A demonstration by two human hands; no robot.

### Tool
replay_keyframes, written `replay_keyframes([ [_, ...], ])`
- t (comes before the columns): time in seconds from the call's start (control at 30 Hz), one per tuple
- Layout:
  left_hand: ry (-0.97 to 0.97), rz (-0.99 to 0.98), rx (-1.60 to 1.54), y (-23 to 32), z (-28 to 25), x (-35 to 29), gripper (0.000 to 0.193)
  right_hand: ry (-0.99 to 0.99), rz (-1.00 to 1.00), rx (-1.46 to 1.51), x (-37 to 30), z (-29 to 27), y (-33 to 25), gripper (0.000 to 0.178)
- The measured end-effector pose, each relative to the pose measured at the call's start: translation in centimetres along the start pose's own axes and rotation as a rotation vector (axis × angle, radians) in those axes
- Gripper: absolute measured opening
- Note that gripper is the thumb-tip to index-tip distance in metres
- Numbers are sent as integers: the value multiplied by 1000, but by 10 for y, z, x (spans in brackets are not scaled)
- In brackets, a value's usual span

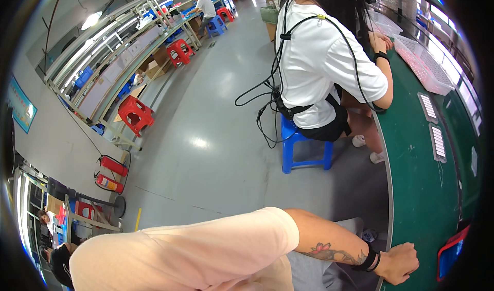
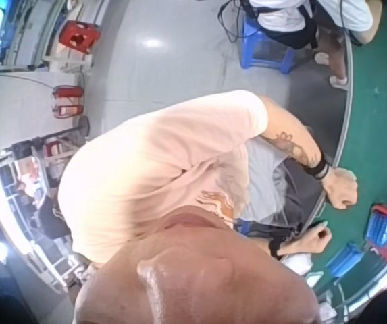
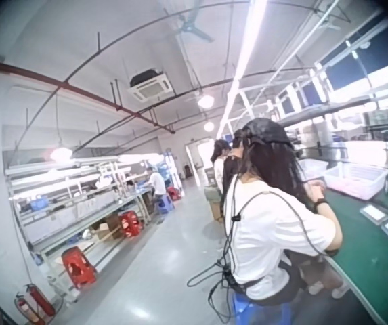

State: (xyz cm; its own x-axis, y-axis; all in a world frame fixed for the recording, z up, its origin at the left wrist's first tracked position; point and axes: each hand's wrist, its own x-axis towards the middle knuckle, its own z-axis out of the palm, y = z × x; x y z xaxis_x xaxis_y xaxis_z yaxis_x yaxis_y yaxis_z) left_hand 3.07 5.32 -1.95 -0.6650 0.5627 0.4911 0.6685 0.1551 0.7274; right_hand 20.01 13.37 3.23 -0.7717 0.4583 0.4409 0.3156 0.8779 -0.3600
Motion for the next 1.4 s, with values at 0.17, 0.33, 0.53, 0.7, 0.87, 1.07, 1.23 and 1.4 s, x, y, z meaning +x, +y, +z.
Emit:
replay_keyframes([
  [0.17, -2, -4, -14, -1, 0, 0, 10, 17, 24, 37, 0, -1, -6, 23],
  [0.33, -11, 8, 5, -1, 0, 0, 10, 0, 14, 21, 0, -1, -3, 23],
  [0.53, -16, 1, 14, -2, 1, 0, 10, -11, 36, 40, 0, -2, -8, 23],
  [0.7, -26, 13, -2, -3, 1, 0, 10, -26, 81, 33, 0, -2, -7, 23],
  [0.87, -17, 13, -28, -2, 0, 0, 10, -3, 28, 36, 0, 0, 0, 23],
  [1.07, -36, -3, -43, 0, -2, 0, 9, -1, 32, 60, 0, 1, 1, 23],
  [1.23, -15, 1, -26, -3, 1, -1, 10, -11, 43, 61, -1, 0, -3, 23],
  [1.4, -25, 9, -9, 0, 0, -1, 11, -4, 48, 95, -1, 1, 3, 22],
])
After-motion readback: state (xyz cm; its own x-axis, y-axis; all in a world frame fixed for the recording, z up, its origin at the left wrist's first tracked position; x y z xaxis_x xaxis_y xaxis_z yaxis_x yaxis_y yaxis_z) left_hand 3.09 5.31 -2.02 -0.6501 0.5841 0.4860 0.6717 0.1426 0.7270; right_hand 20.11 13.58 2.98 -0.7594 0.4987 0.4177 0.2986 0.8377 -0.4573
